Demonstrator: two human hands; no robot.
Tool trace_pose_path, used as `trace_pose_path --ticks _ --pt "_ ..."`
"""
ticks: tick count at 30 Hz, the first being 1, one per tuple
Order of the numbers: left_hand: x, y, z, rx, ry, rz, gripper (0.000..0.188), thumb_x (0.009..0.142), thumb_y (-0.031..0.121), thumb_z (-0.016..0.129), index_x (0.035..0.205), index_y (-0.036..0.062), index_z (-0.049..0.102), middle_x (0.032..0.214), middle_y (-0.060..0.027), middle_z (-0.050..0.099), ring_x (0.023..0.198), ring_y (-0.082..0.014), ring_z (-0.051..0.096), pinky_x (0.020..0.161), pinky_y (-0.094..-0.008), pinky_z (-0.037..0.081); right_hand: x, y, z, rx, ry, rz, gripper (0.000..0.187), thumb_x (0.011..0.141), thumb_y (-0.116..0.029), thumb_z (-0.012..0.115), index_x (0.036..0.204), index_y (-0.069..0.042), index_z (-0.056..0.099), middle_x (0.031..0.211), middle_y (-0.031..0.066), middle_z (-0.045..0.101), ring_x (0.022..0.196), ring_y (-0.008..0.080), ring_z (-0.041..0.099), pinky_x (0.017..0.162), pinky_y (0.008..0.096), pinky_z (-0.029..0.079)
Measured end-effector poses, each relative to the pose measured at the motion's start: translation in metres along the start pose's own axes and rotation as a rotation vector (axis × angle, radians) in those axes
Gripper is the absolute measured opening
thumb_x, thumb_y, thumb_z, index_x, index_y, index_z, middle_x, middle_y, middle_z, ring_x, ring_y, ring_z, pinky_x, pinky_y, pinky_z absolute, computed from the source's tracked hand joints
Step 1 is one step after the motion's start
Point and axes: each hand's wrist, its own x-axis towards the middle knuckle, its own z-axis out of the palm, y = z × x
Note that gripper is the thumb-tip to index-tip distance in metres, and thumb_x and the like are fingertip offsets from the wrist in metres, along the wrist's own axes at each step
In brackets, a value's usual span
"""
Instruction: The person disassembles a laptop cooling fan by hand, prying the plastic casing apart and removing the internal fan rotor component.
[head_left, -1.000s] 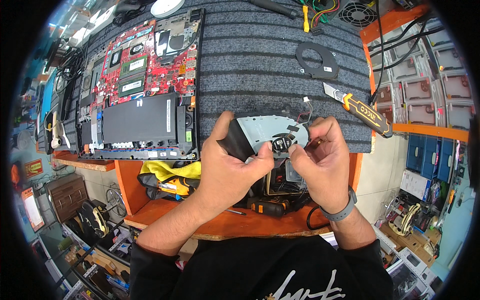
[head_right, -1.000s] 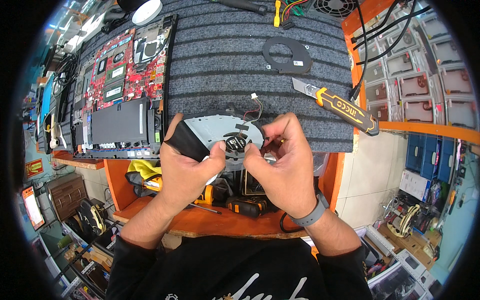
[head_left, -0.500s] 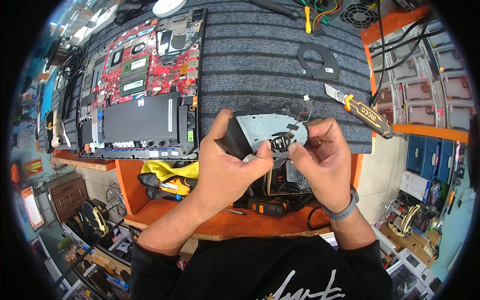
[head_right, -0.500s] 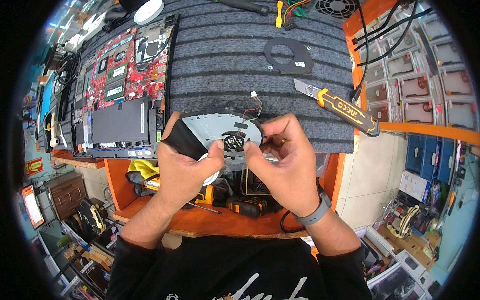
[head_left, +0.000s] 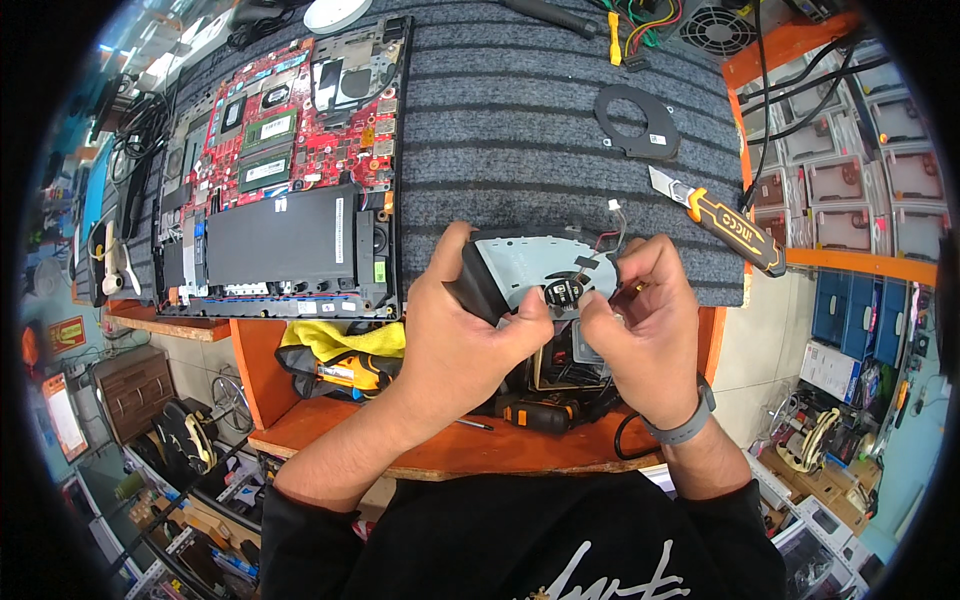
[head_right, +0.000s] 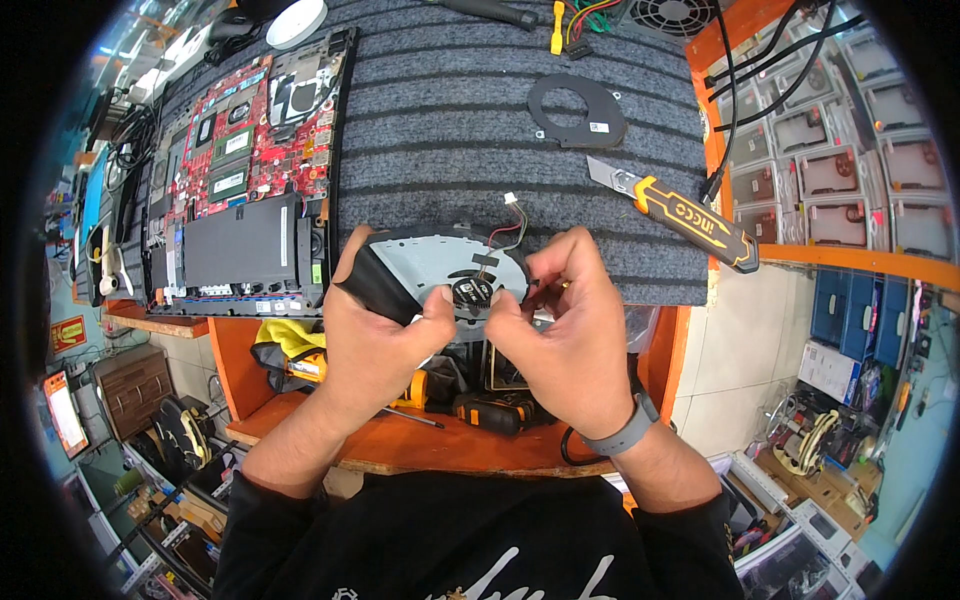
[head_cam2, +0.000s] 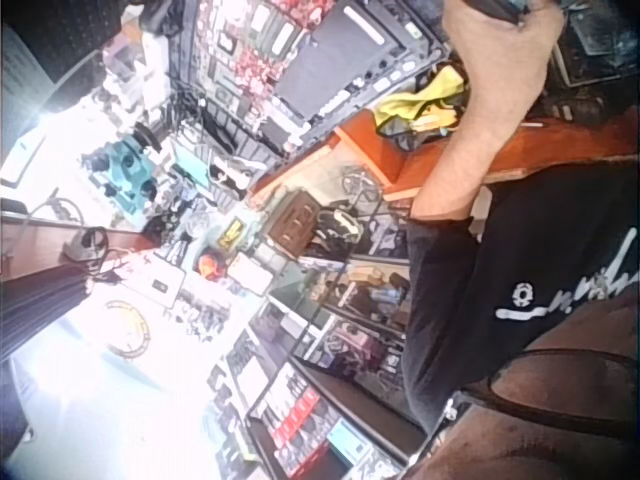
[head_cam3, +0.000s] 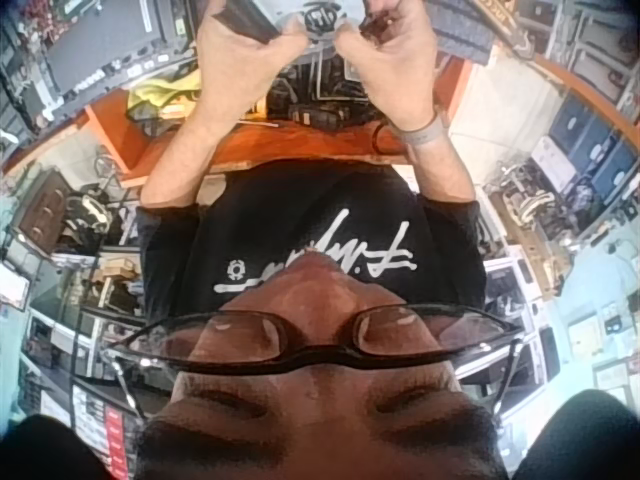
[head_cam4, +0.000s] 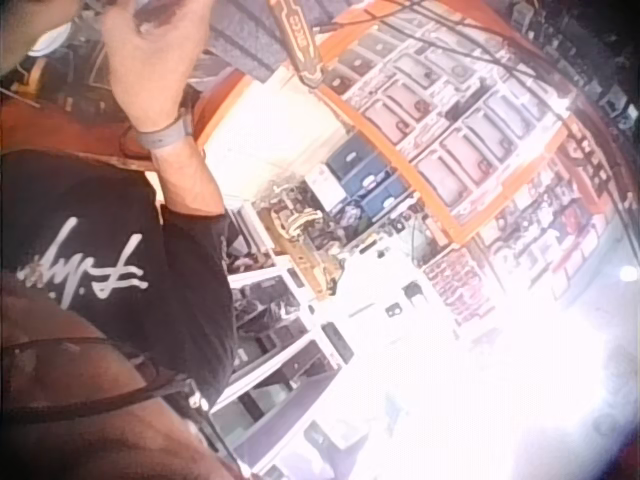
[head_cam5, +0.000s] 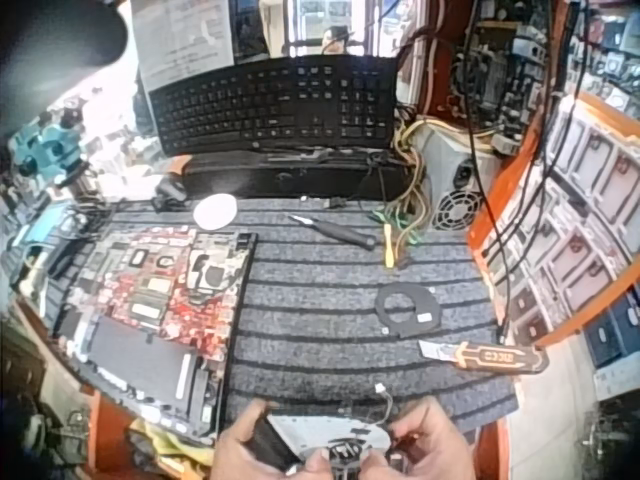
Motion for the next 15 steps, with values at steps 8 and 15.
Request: trace_pose_path --ticks 8,15 --pt "0.002 -0.005 -0.001 0.01 0.007 0.054 0.041 0.079 0.005 0.075 0.11 -0.0061 0.049 0.087 -0.0108 0.07 0.082 -0.0107 0.067 0.068 -0.027 0.054 0.001 0.0 0.001 0.004 0.016 0.001 0.027 0.084 0.003 0.069 0.1 -0.004 0.048 0.091 0.0 0.051 0.084 0.0043 0.05 0.071 0.021 0.047" --pt "0.014 0.012 -0.008 -0.269 -0.084 0.001 0.058 0.087 -0.002 0.073 0.133 0.0018 0.039 0.122 -0.011 0.058 0.108 -0.0161 0.062 0.087 -0.031 0.059 0.006 -0.007 -0.007 -0.001 0.096 -0.127 0.027 0.085 0.004 0.068 0.105 -0.002 0.05 0.1 0.0032 0.056 0.089 0.0063 0.058 0.073 0.0224 0.051"
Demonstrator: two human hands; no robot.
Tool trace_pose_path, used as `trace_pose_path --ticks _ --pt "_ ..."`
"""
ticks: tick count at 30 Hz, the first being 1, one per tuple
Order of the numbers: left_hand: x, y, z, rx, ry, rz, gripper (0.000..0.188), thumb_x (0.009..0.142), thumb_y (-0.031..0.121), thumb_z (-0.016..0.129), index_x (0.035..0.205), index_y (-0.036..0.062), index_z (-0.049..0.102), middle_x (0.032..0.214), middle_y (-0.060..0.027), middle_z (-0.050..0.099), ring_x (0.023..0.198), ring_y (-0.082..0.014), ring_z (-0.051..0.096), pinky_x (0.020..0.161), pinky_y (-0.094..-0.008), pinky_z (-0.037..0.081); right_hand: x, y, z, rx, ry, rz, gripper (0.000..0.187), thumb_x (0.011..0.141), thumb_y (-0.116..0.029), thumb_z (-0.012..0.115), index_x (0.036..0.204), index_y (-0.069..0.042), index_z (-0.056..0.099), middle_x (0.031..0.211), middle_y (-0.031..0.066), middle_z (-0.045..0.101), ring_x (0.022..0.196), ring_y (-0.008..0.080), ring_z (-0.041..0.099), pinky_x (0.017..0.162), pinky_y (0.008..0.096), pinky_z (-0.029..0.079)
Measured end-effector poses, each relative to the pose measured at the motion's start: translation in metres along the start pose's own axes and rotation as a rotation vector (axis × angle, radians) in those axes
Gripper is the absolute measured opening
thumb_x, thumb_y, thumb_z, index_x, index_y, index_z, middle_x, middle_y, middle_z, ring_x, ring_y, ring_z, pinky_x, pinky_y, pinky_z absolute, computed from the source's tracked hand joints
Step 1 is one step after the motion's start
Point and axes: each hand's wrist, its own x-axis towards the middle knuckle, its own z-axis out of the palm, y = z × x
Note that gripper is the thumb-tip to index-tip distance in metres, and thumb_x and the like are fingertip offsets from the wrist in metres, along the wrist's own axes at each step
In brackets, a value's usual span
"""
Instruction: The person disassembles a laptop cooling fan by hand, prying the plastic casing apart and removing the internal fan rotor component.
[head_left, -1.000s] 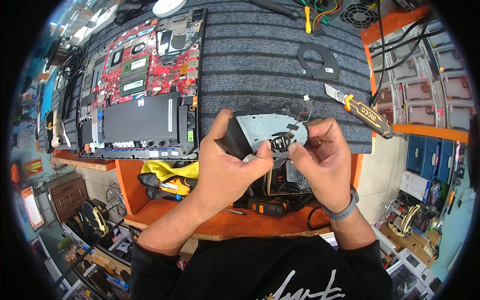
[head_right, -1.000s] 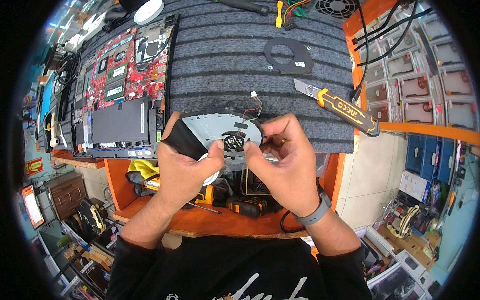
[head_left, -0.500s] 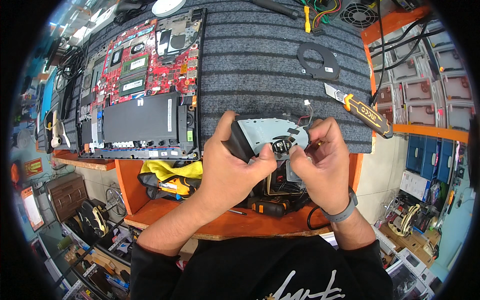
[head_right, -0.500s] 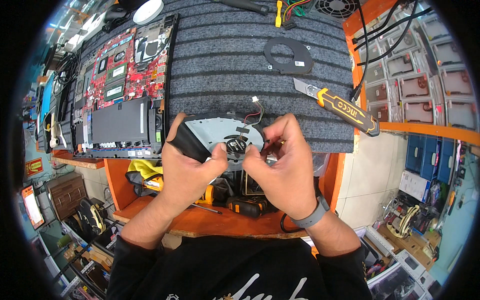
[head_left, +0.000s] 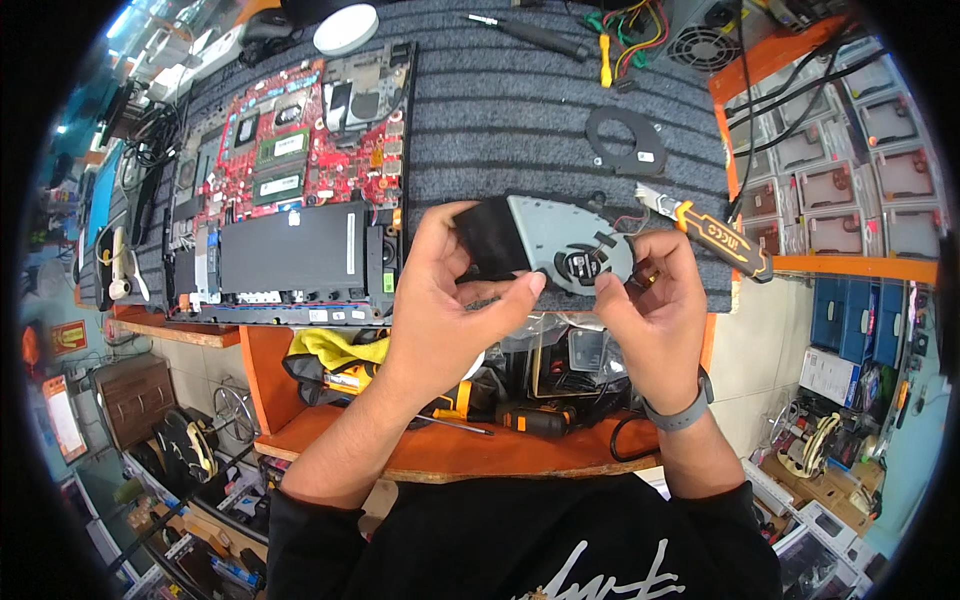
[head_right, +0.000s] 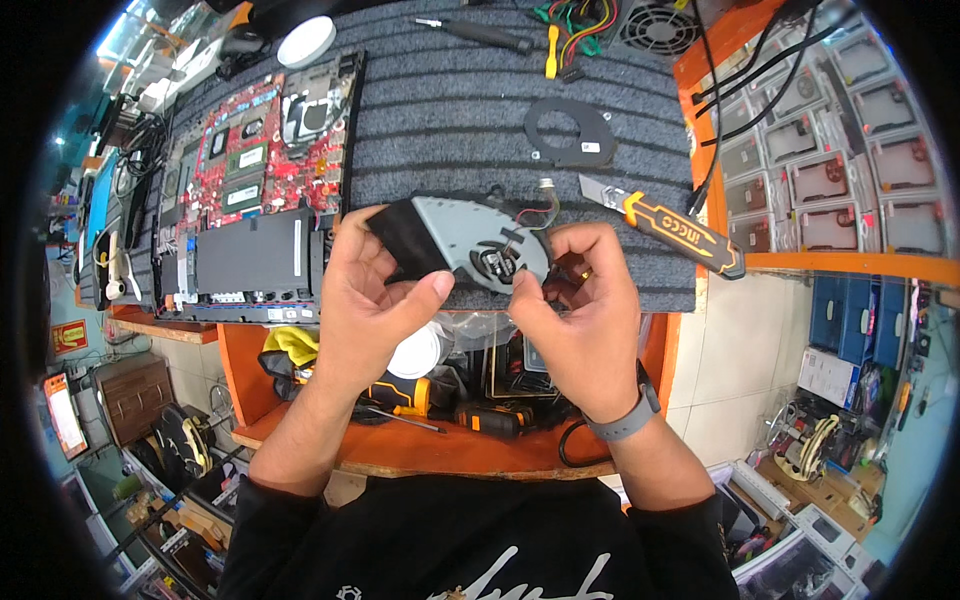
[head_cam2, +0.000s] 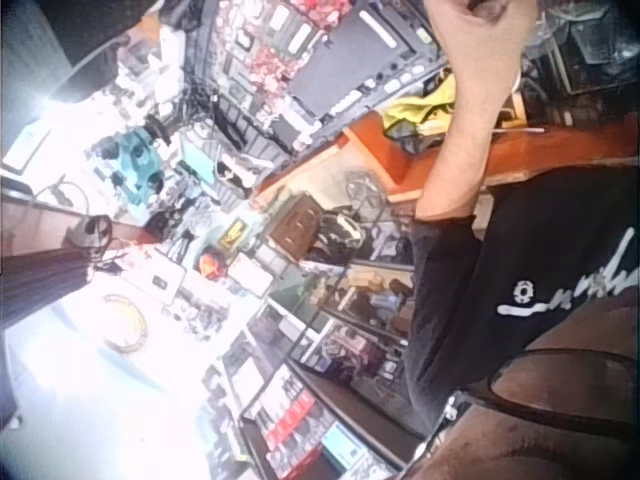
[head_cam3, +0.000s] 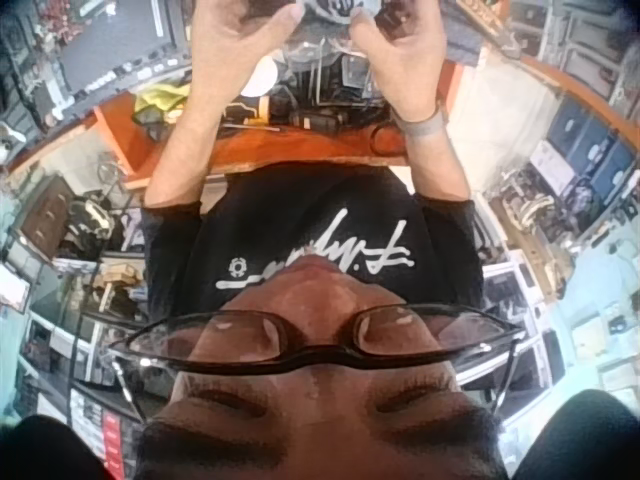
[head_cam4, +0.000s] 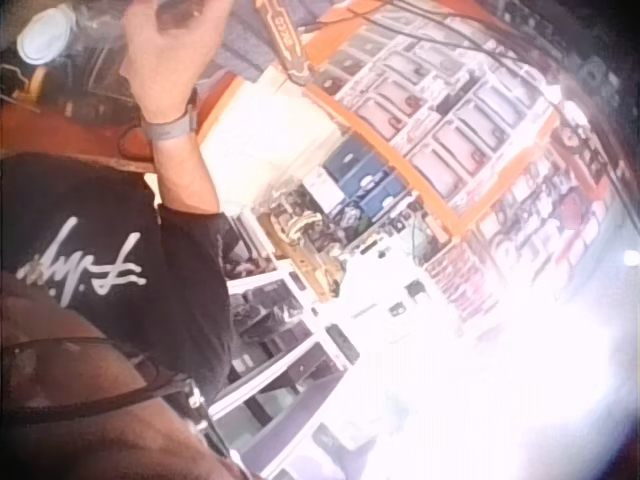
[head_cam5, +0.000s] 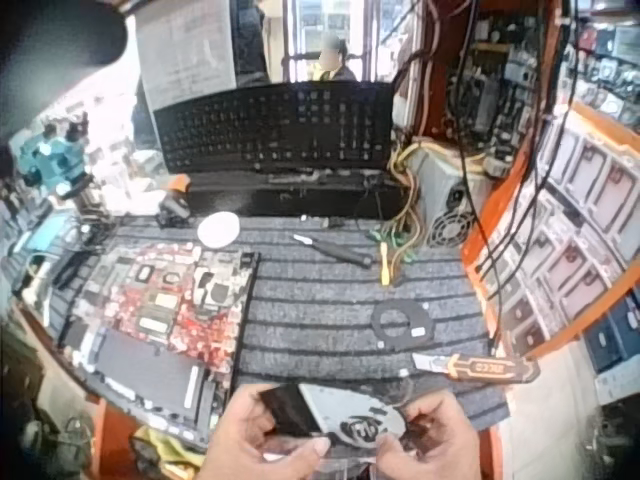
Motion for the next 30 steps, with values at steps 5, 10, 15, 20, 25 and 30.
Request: trace_pose_path --ticks 5,10,15,20,25,30 --pt "-0.009 -0.01 0.002 -0.158 0.012 -0.093 0.066 0.094 0.012 0.069 0.147 0.0021 0.03 0.128 -0.0138 0.049 0.111 -0.0187 0.059 0.089 -0.0317 0.054 0.006 0.0 0.005 -0.176 0.116 -0.299 0.029 0.08 0.007 0.07 0.102 -0.002 0.054 0.1 0.0082 0.058 0.086 0.0137 0.061 0.072 0.0277 0.054" --pt "-0.021 -0.009 0.002 -0.464 -0.246 -0.137 0.085 0.094 0.059 0.061 0.15 0.0031 0.029 0.142 -0.0155 0.046 0.129 -0.0275 0.054 0.105 -0.0428 0.048 -0.001 -0.017 0.002 -0.634 0.07 -0.941 0.039 0.066 0.006 0.08 0.099 -0.004 0.061 0.103 0.014 0.06 0.09 0.0308 0.065 0.073 0.0371 0.056" --pt "-0.019 0.0 0.008 -0.7 -0.432 -0.081 0.106 0.082 0.068 0.069 0.153 -0.0002 0.027 0.146 -0.0149 0.049 0.136 -0.0239 0.049 0.113 -0.0413 0.042 -0.009 -0.014 0.009 -0.619 -0.037 -1.043 0.04 0.065 0.004 0.083 0.099 -0.005 0.064 0.112 0.0158 0.062 0.097 0.0339 0.066 0.076 0.0405 0.057" --pt "-0.012 0.007 -0.009 -0.635 -0.434 -0.059 0.112 0.075 0.064 0.08 0.149 -0.0041 0.033 0.135 -0.0205 0.057 0.127 -0.0287 0.058 0.107 -0.0442 0.048 -0.015 -0.067 -0.006 -0.395 -0.3 -0.595 0.057 0.072 -0.012 0.085 0.123 -0.002 0.062 0.116 0.0146 0.062 0.103 0.0281 0.062 0.084 0.0342 0.051" --pt "-0.012 0.006 -0.012 -0.511 -0.466 -0.037 0.098 0.077 0.061 0.08 0.141 -0.0046 0.046 0.129 -0.0197 0.062 0.12 -0.0279 0.063 0.099 -0.0422 0.053 0.0 -0.083 -0.004 -0.599 -0.397 -0.645 0.059 0.073 -0.015 0.087 0.126 -0.004 0.063 0.108 0.012 0.061 0.092 0.0273 0.061 0.08 0.0344 0.051" --pt "-0.012 -0.004 -0.016 -0.481 -0.502 -0.076 0.082 0.083 0.058 0.076 0.133 -0.0037 0.055 0.122 -0.0179 0.066 0.113 -0.0264 0.066 0.092 -0.0382 0.056 0.0 -0.081 0.0 -0.72 -0.434 -0.625 0.06 0.07 -0.016 0.089 0.124 -0.006 0.065 0.105 0.0103 0.059 0.093 0.0284 0.061 0.082 0.0364 0.051"
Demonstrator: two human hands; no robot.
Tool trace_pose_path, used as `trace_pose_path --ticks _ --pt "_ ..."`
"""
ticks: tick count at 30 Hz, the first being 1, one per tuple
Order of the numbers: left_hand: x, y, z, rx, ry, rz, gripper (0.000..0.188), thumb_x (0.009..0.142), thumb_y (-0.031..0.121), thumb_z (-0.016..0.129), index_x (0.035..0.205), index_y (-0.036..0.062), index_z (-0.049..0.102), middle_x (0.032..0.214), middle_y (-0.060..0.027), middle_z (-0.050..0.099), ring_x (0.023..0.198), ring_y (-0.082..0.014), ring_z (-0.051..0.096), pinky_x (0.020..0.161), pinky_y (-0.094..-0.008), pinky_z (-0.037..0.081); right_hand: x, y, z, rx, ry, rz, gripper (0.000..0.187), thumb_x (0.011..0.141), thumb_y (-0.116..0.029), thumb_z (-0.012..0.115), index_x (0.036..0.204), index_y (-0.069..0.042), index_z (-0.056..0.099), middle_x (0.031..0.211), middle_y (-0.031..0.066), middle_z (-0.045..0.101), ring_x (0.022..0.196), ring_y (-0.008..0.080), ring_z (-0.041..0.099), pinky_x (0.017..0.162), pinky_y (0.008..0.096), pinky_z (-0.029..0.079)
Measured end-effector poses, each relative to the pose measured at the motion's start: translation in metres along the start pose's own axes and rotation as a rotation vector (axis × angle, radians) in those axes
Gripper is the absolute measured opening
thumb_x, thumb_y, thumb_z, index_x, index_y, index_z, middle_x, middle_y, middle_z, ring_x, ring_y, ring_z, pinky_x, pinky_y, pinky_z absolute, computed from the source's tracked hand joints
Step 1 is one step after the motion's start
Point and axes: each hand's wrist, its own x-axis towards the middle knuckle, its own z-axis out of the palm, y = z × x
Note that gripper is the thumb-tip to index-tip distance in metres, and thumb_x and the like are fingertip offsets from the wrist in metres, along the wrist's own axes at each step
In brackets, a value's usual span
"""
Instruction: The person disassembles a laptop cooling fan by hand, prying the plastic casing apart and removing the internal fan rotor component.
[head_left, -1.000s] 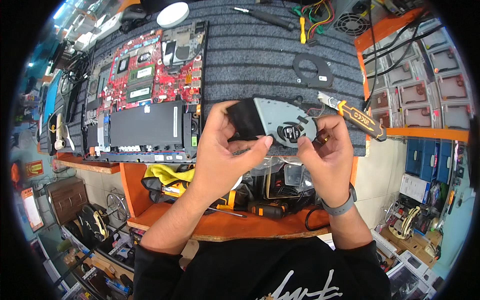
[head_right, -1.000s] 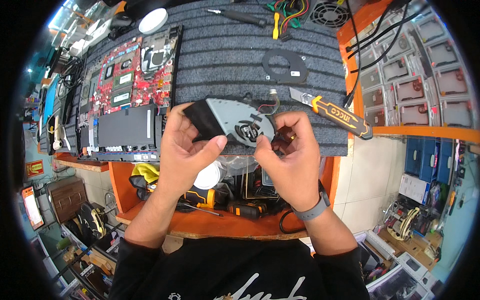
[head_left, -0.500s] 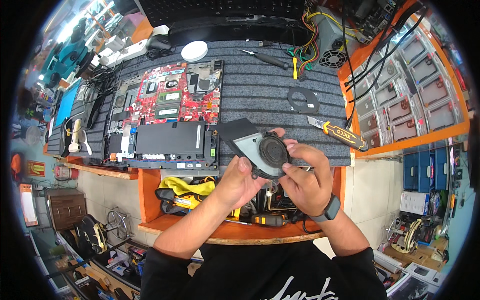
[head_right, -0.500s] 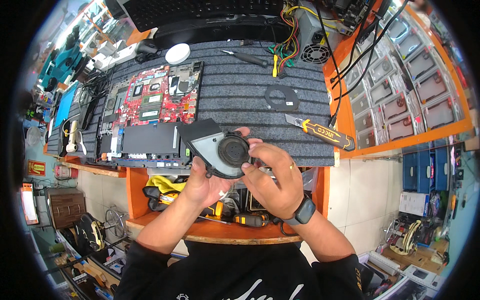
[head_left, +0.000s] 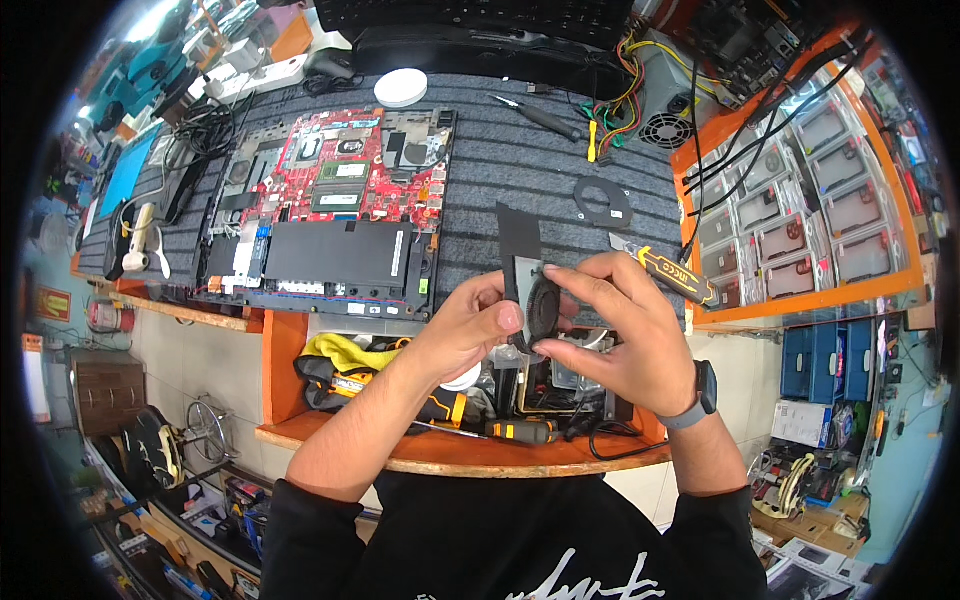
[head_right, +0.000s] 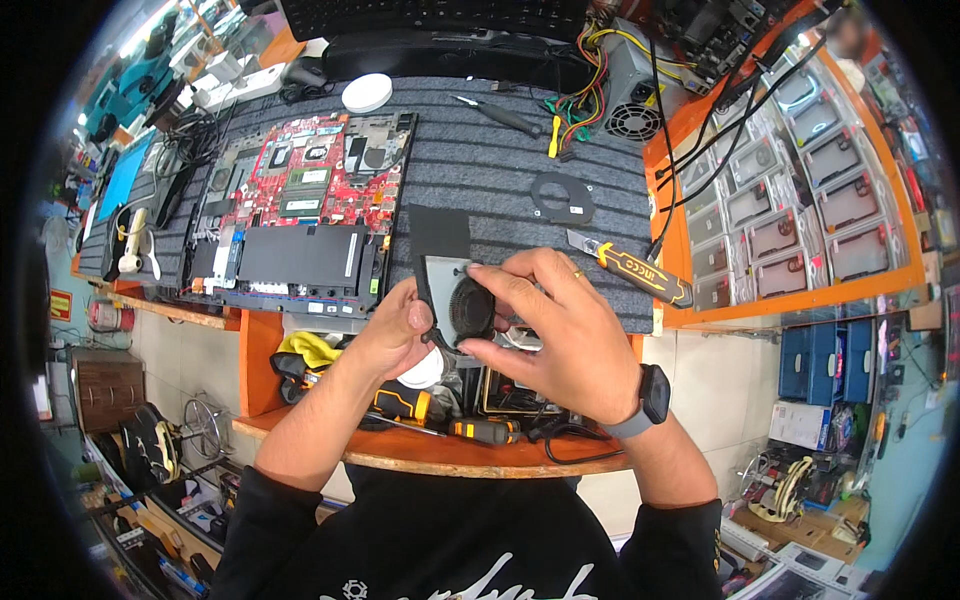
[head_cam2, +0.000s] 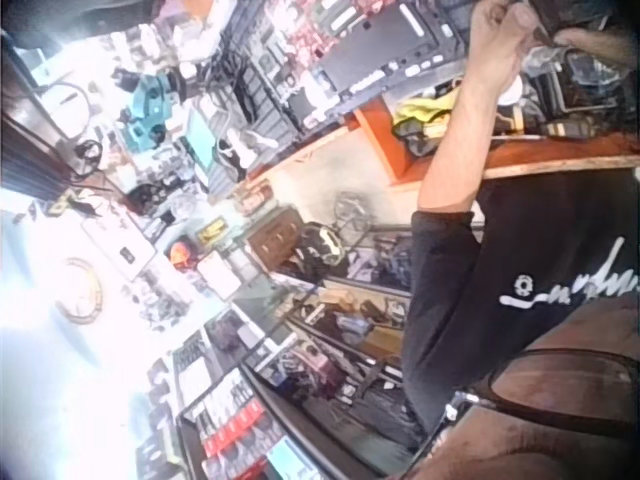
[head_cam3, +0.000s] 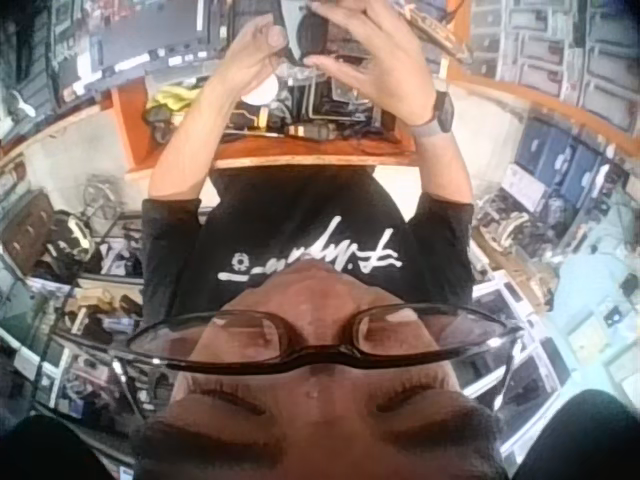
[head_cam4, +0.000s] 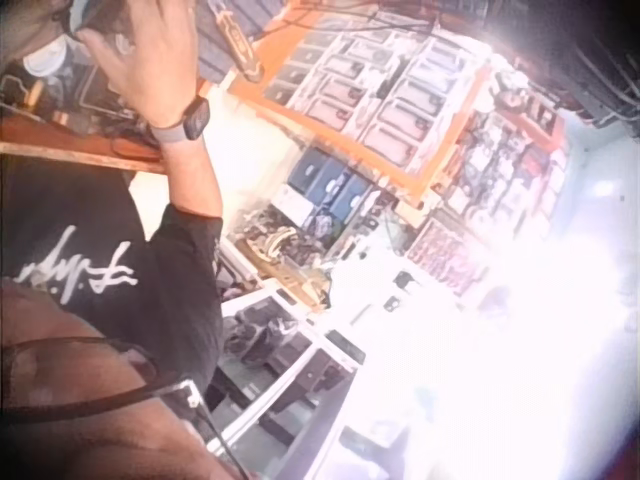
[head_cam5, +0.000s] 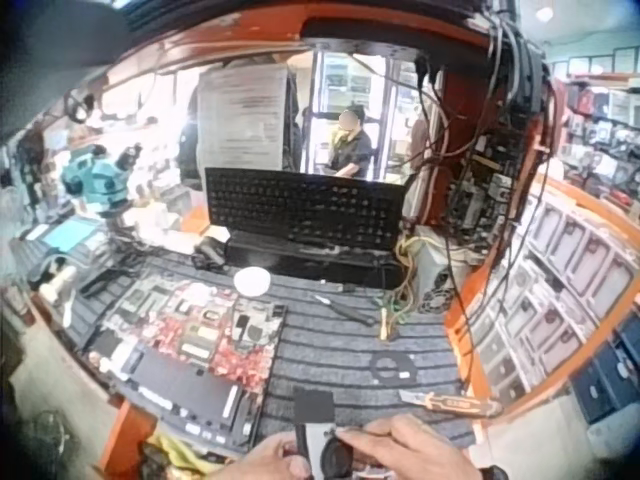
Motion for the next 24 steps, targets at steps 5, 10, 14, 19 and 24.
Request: trace_pose_path --ticks 5,10,14,19,24 --pt "-0.001 0.001 -0.003 0.009 -0.033 -0.047 0.072 0.087 0.053 0.075 0.13 -0.0017 0.058 0.117 -0.0126 0.068 0.107 -0.0202 0.067 0.089 -0.0344 0.056 0.0 0.002 0.001 -0.057 -0.028 -0.027 0.059 0.069 -0.016 0.089 0.122 -0.005 0.066 0.105 0.0095 0.059 0.095 0.0284 0.061 0.083 0.0373 0.052" --pt "0.0 0.001 -0.002 0.035 -0.009 -0.07 0.066 0.088 0.05 0.074 0.128 -0.0004 0.061 0.115 -0.0106 0.069 0.104 -0.0165 0.067 0.087 -0.03 0.054 0.001 0.003 0.003 -0.085 -0.016 -0.058 0.056 0.067 -0.013 0.088 0.117 -0.005 0.065 0.106 0.0096 0.06 0.095 0.0294 0.061 0.082 0.0375 0.052" --pt "-0.001 0.0 -0.003 0.059 0.011 -0.083 0.063 0.09 0.048 0.073 0.128 -0.0006 0.061 0.113 -0.0094 0.069 0.103 -0.0151 0.066 0.084 -0.0289 0.053 0.002 0.002 0.003 -0.098 -0.002 -0.06 0.056 0.066 -0.013 0.087 0.116 -0.005 0.064 0.106 0.0102 0.06 0.096 0.0301 0.062 0.082 0.0378 0.052" --pt "-0.002 0.008 -0.006 0.018 0.067 -0.077 0.07 0.092 0.051 0.069 0.132 -0.0039 0.056 0.113 -0.0122 0.068 0.102 -0.0186 0.069 0.085 -0.0305 0.057 0.001 0.003 -0.007 -0.008 -0.005 -0.011 0.055 0.067 -0.011 0.086 0.117 -0.004 0.064 0.11 0.0119 0.061 0.099 0.027 0.063 0.082 0.0348 0.052" --pt "-0.001 0.008 -0.009 -0.045 -0.02 -0.055 0.084 0.091 0.058 0.066 0.14 -0.0081 0.048 0.119 -0.0205 0.066 0.11 -0.0263 0.068 0.096 -0.0395 0.056 -0.013 0.036 -0.011 0.518 0.0 0.191 0.061 0.075 -0.006 0.083 0.13 -0.002 0.06 0.126 0.0107 0.06 0.108 0.017 0.06 0.083 0.029 0.051"
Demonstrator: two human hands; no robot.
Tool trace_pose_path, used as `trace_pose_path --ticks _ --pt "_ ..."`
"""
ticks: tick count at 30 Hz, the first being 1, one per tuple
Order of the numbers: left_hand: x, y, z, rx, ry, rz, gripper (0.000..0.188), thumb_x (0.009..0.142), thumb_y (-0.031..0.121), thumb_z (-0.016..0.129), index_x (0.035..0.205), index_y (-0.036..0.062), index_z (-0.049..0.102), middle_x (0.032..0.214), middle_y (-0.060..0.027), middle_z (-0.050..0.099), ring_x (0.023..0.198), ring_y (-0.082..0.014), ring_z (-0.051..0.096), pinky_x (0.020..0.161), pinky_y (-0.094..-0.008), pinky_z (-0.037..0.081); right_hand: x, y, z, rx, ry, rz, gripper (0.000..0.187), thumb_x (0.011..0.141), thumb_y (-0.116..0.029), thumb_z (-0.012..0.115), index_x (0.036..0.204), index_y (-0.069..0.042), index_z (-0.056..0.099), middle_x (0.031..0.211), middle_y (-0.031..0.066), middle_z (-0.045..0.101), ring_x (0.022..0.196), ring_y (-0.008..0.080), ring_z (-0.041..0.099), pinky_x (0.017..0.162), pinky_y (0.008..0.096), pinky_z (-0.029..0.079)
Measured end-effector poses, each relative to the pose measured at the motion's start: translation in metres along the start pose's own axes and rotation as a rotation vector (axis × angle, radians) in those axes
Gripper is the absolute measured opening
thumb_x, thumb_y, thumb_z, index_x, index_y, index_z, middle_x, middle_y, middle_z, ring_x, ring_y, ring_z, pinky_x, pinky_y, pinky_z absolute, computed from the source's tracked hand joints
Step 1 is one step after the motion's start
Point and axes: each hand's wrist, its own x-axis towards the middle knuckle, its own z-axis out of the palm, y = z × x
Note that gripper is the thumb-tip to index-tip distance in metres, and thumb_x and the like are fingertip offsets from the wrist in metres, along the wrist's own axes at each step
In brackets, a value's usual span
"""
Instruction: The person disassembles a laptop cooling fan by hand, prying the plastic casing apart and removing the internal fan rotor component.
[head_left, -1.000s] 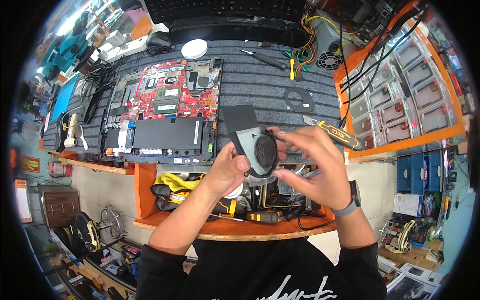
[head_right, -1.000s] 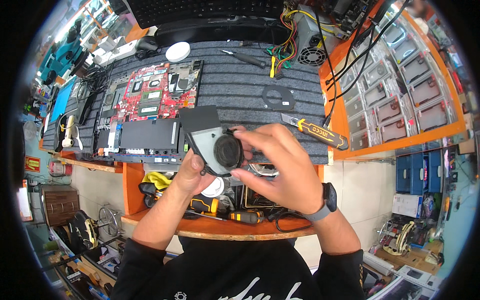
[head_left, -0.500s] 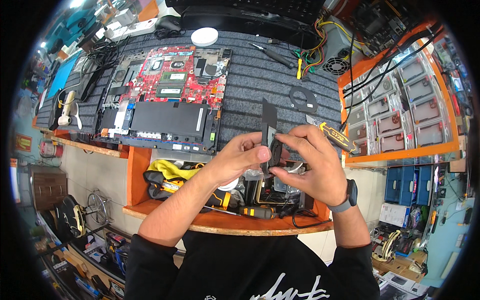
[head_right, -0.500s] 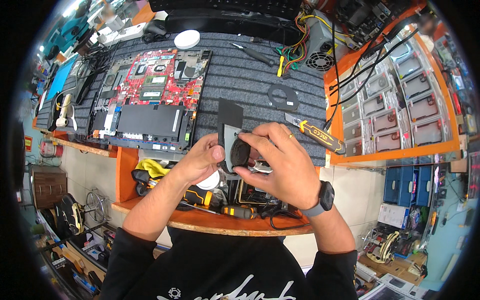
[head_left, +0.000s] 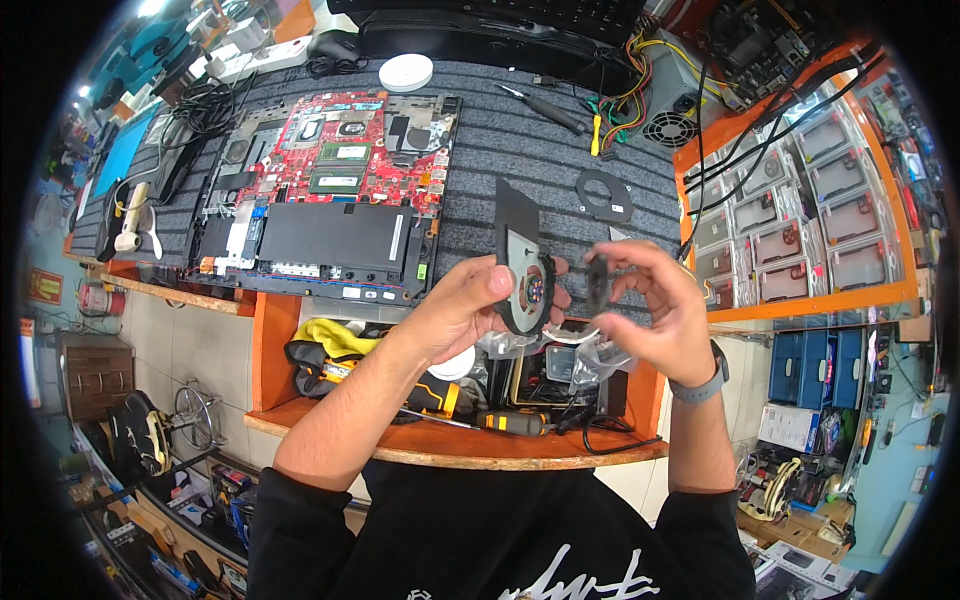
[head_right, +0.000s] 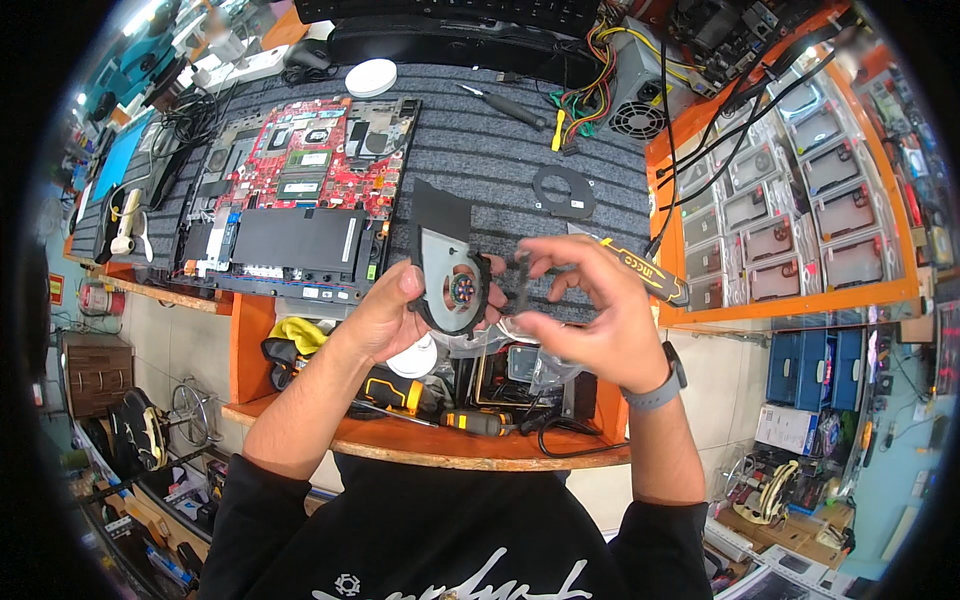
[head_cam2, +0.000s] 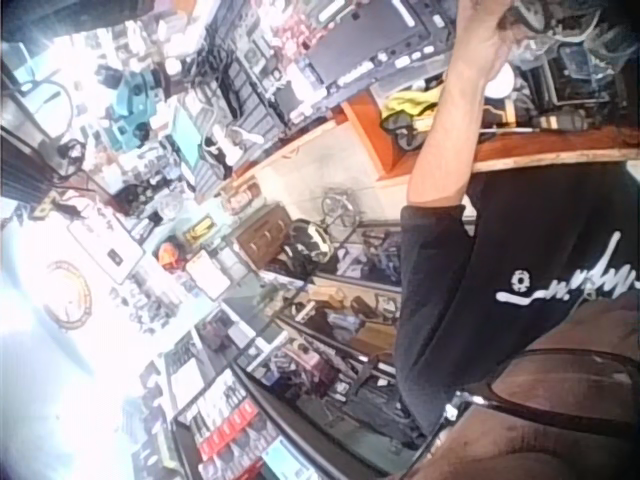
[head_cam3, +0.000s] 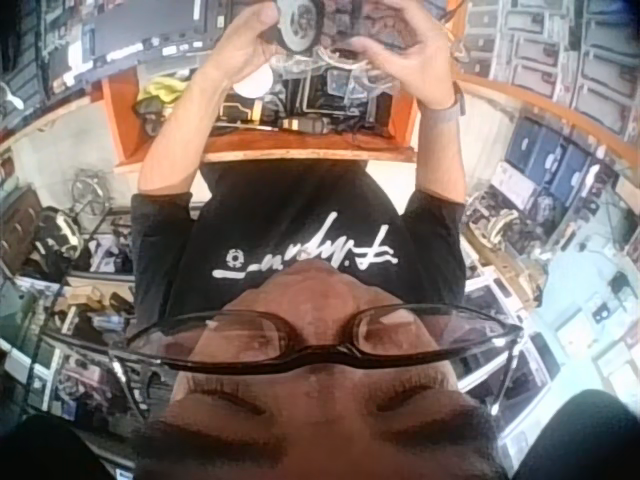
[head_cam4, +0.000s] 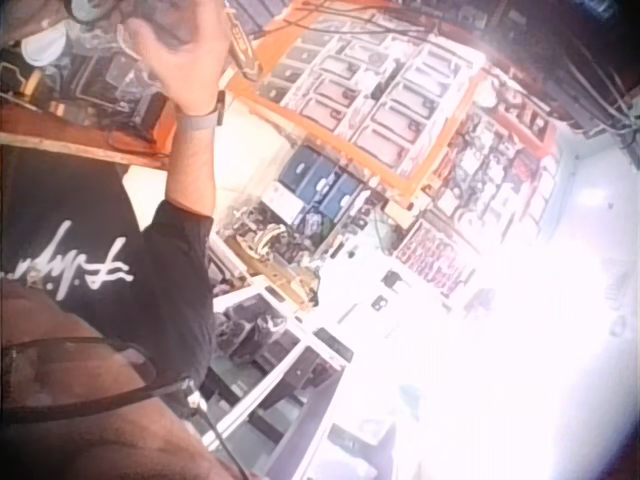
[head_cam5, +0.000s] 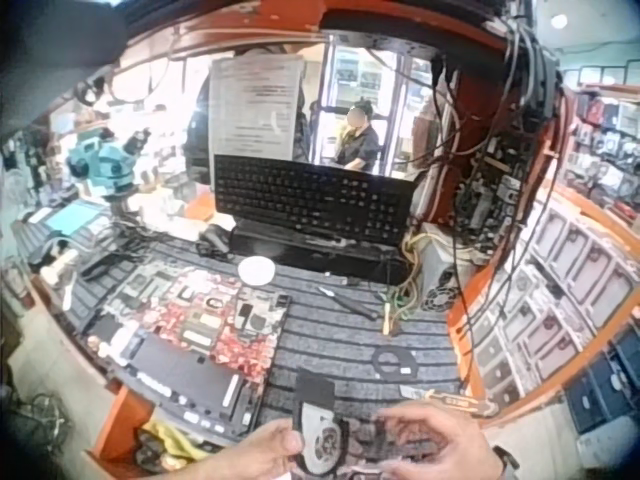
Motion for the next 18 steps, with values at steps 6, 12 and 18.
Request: trace_pose_path --ticks 6,12,18 --pt "0.003 0.008 0.004 -0.134 -0.033 -0.022 0.1 0.088 0.067 0.054 0.145 -0.0129 0.037 0.131 -0.0314 0.057 0.121 -0.0385 0.062 0.099 -0.0415 0.054 -0.012 0.064 0.005 0.205 0.144 0.131 0.06 0.082 -0.001 0.077 0.138 -0.002 0.053 0.134 0.0092 0.055 0.124 0.0171 0.054 0.097 0.0314 0.049" --pt "0.004 0.015 0.003 -0.221 0.154 -0.061 0.068 0.095 0.039 0.041 0.143 -0.0102 0.042 0.137 -0.0295 0.056 0.123 -0.0418 0.059 0.1 -0.0486 0.052 -0.014 0.065 0.015 -0.499 0.181 -0.045 0.059 0.077 -0.008 0.083 0.13 -0.002 0.058 0.133 0.0167 0.061 0.125 0.0326 0.058 0.107 0.0383 0.046" --pt "-0.006 0.004 -0.008 -0.108 0.336 -0.02 0.037 0.098 0.018 0.052 0.126 -0.0048 0.057 0.117 -0.0172 0.068 0.105 -0.0279 0.067 0.085 -0.0433 0.055 -0.022 0.038 0.02 -0.291 0.364 0.035 0.05 0.088 -0.014 0.076 0.133 -0.002 0.058 0.124 0.0133 0.066 0.114 0.0254 0.064 0.095 0.0354 0.053"
